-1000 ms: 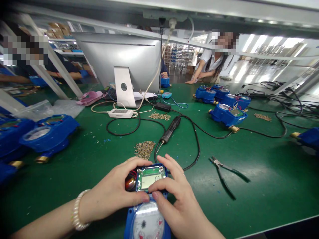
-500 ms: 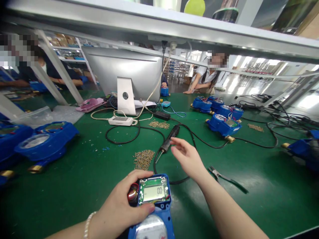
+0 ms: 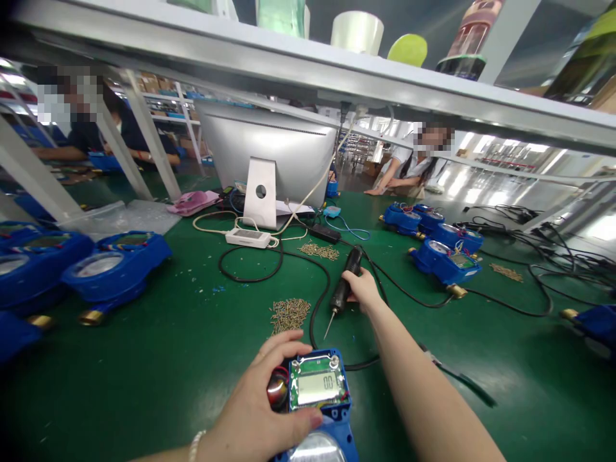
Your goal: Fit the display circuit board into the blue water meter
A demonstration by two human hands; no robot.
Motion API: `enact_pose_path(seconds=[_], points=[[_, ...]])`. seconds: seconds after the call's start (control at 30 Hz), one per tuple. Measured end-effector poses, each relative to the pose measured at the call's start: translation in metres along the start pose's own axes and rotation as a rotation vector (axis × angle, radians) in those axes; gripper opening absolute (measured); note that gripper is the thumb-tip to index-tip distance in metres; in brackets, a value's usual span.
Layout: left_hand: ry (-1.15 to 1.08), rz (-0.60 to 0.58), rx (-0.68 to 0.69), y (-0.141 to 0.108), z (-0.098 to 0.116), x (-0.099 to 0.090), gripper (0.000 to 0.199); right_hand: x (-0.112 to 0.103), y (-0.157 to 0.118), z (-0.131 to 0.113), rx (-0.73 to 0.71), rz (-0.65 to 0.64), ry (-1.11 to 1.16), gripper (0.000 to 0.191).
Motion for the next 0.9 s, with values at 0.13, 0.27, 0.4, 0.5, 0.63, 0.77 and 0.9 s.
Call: enact_pose_path(seconds=[0.13, 0.27, 0.4, 0.5, 0.63, 0.77, 0.9], points=[[-0.044, -0.025, 0.039, 0.001, -0.001, 0.001, 0.059, -0.02, -0.03, -0.031, -0.173, -0.108, 0.338, 0.022], [-0.081, -0.038, 0.046, 0.001, 0.001, 0.002, 0.057, -0.028, -0.057, -0.075, -0.357, -0.17, 0.567, 0.027], [-0.069, -0.068, 0.025, 0.002, 0.0, 0.001, 0.058, -0.009, -0.074, -0.098, -0.517, -0.132, 0.694, 0.023], [0.058, -0.083, 0.07, 0.003, -0.002, -0.002, 0.06, 0.011, -0.081, -0.096, -0.684, -0.043, 0.726, 0.024], [0.204, -0.173, 0.127, 0.005, -0.003, -0.003, 0.059, 0.035, -0.08, -0.079, -0.873, -0.027, 0.703, 0.022], [0.188, -0.251, 0.19, 0.009, -0.002, 0.001, 0.059, 0.053, -0.069, -0.061, -0.897, -0.054, 0.717, 0.018], [0.161, -0.229, 0.223, 0.012, -0.002, 0.002, 0.058, 0.064, -0.054, -0.054, -0.846, -0.104, 0.748, 0.022]])
Point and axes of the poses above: each hand's wrist, its own y-axis towards the middle knuckle, its own x-axis out of the palm, z = x × y, the point moved 4 cm from there along y, towards the middle knuckle, and after that the axes turned 15 degrees about -z, right-handed, at the moved point
